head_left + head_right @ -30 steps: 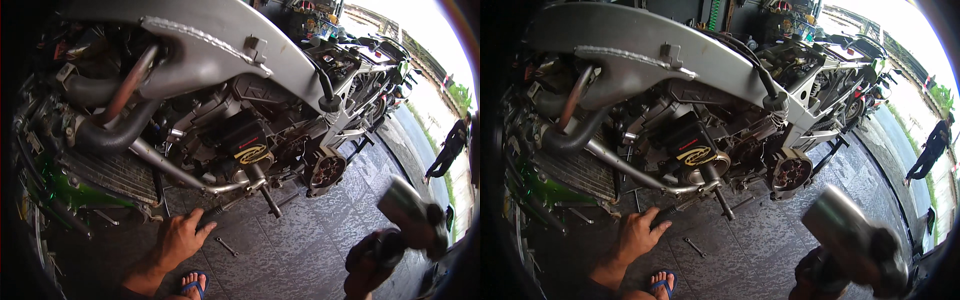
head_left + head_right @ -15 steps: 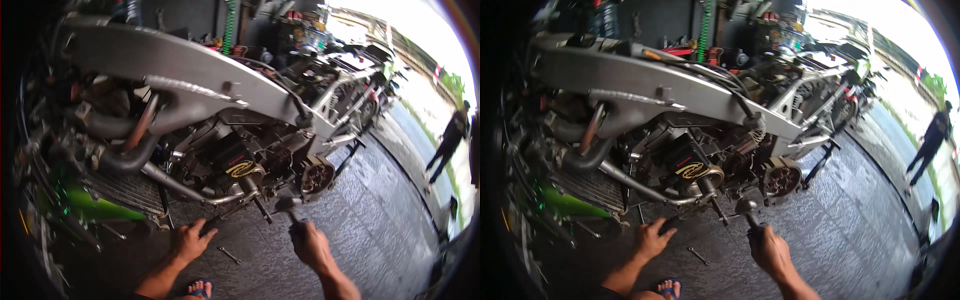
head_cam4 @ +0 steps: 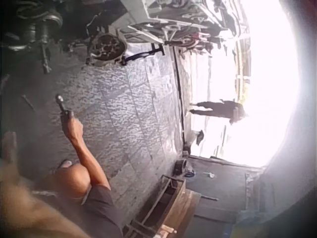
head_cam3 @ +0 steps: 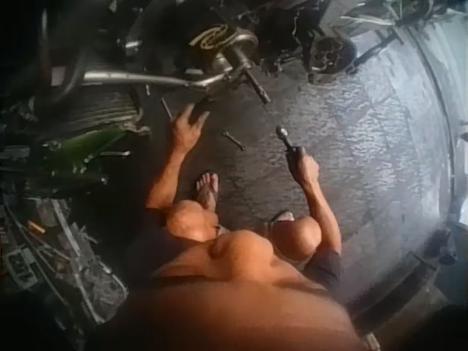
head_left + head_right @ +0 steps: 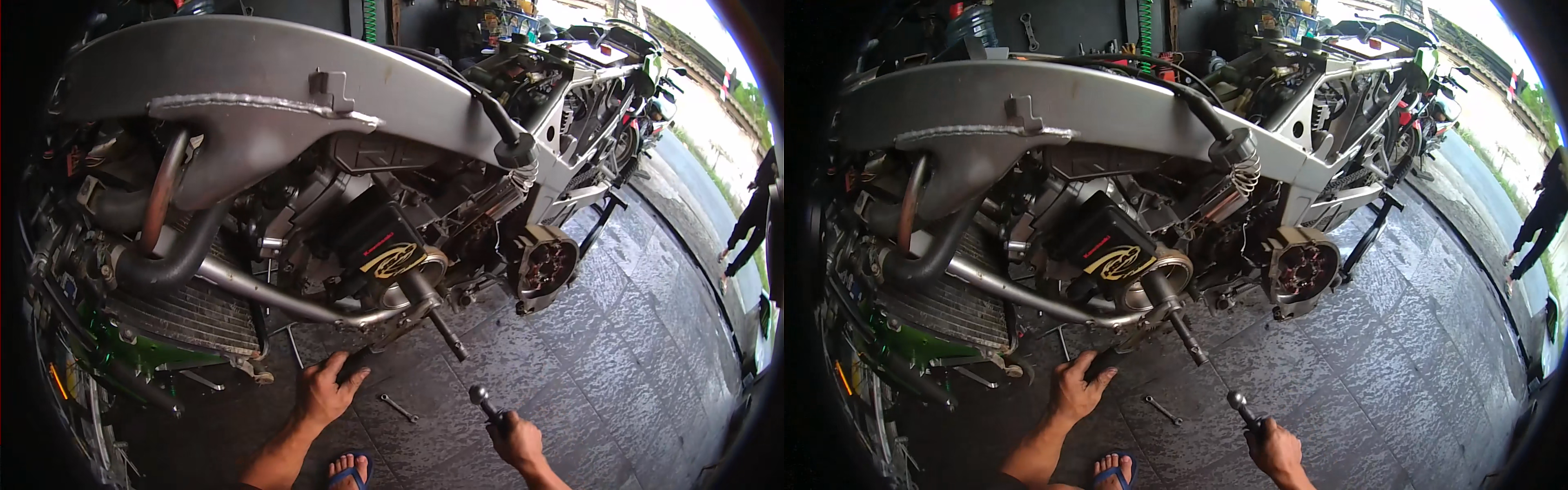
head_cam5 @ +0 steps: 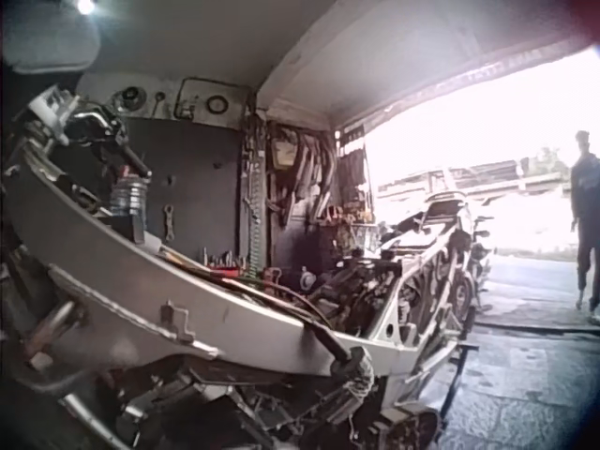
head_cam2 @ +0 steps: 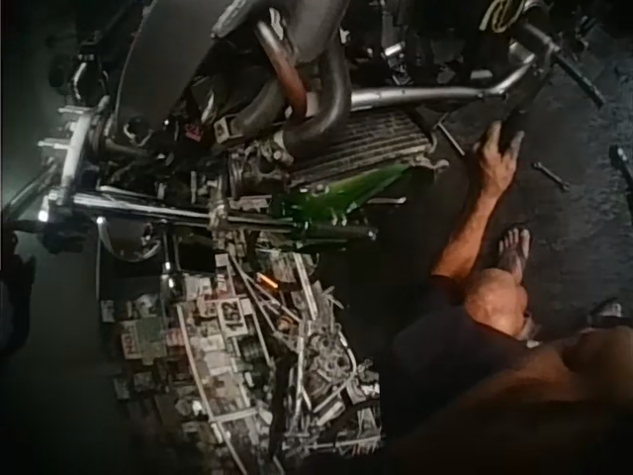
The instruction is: The person attaches a puller tool to the motorcycle engine flywheel, loosens and removes the flywheel using a wrench and a hammer, and then separates the tool from the removed flywheel by hand.
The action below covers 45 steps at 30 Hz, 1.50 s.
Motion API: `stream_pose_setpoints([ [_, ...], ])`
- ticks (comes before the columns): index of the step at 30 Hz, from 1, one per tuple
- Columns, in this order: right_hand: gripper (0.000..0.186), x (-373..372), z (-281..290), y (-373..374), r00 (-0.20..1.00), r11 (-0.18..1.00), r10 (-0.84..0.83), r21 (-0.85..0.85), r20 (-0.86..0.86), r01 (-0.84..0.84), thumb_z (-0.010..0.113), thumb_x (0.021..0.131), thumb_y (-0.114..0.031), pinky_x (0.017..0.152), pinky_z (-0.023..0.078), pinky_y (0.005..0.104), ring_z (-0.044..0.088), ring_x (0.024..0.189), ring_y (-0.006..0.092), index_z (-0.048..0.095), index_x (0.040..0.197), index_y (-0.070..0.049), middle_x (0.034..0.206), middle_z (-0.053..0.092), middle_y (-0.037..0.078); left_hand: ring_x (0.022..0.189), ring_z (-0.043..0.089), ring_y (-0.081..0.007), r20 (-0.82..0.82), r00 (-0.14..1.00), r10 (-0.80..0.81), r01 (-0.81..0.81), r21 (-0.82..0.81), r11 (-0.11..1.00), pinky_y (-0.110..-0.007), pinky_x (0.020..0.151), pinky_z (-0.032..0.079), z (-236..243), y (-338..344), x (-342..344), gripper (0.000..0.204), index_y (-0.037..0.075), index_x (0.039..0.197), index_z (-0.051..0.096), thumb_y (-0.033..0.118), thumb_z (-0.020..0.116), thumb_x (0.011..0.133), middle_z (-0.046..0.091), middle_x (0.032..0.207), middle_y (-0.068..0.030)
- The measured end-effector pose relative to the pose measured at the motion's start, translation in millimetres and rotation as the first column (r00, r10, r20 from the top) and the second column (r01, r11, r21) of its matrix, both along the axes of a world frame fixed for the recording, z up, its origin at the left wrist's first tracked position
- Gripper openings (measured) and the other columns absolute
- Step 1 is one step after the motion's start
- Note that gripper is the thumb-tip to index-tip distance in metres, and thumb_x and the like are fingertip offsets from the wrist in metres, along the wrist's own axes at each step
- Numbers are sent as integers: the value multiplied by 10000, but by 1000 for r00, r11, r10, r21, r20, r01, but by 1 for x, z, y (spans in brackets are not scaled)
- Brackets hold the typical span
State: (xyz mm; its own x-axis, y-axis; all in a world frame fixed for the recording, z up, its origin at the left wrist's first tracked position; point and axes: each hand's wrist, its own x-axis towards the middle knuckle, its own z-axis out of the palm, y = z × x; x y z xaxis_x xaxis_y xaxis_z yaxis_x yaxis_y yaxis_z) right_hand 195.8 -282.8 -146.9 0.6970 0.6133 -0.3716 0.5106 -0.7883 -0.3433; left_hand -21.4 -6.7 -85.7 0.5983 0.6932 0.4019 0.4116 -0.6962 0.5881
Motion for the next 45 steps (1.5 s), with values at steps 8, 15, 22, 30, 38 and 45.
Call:
stream_pose_setpoints([
  [8, 602, -13, 70, 96, 967, 586, 233, 779, 101, -223, 706, 867, -296, 904, 483, 464, 594, 1071, 425, 484, 1290, 70, 1168, 583, 280, 658, 688, -355, 49, 999, 12, -12, 11, 1000, -397, 531, 514, -11, 1, -9, 347, 27, 1022, 641, 311, 742, 851, 678, 733, -171],
  [15, 456, -51, 105, 146, 297, 581, 339, 447, -893, 680, 452, 1042, -347, 556, 503, 281, 596, 573, 138, 632, 1155, 56, 704, 644, 88, 711, 702, -348, 32, 999, 2, -2, -9, 1000, -395, 564, 530, -17, -3, -1, 356, 22, 1038, 642, 326, 720, 872, 691, 772, -175],
  [22, 417, -25, 146, 129, 841, 484, 221, 804, -494, 345, 421, 1031, -229, 537, 458, 259, 542, 568, 82, 551, 1321, 40, 630, 550, 2, 723, 705, -357, 83, 996, -22, 27, -55, 998, -389, 573, 536, -20, -2, -1, 373, 18, 1038, 641, 350, 709, 881, 692, 781, -181],
  [30, 412, -23, 113, 130, 982, 588, 110, 787, 153, -188, 621, 857, -219, 646, 484, 383, 600, 692, 294, 617, 1184, 31, 721, 570, 144, 708, 706, -338, 54, 998, 16, -13, -53, 998, -374, 569, 523, -23, -3, -2, 399, 14, 1010, 637, 385, 707, 881, 687, 762, -167],
  [38, 561, -14, 104, 155, 946, 594, 28, 766, -323, 244, 559, 955, -441, 556, 414, 388, 531, 617, 218, 653, 663, 29, 634, 517, 116, 712, 700, -368, 65, 998, 15, -14, -4, 1000, -403, 564, 536, -36, -4, 1, 393, 15, 1039, 633, 372, 698, 888, 687, 764, -183],
  [45, 535, -9, 114, 152, 980, 616, -171, 765, -104, 189, 488, 998, -437, 708, 473, 412, 584, 742, 282, 573, 1085, 84, 753, 593, 160, 685, 699, -359, 59, 998, 17, -13, -64, 998, -395, 550, 534, -51, -9, -14, 384, 12, 1012, 635, 370, 700, 887, 682, 741, -173],
])
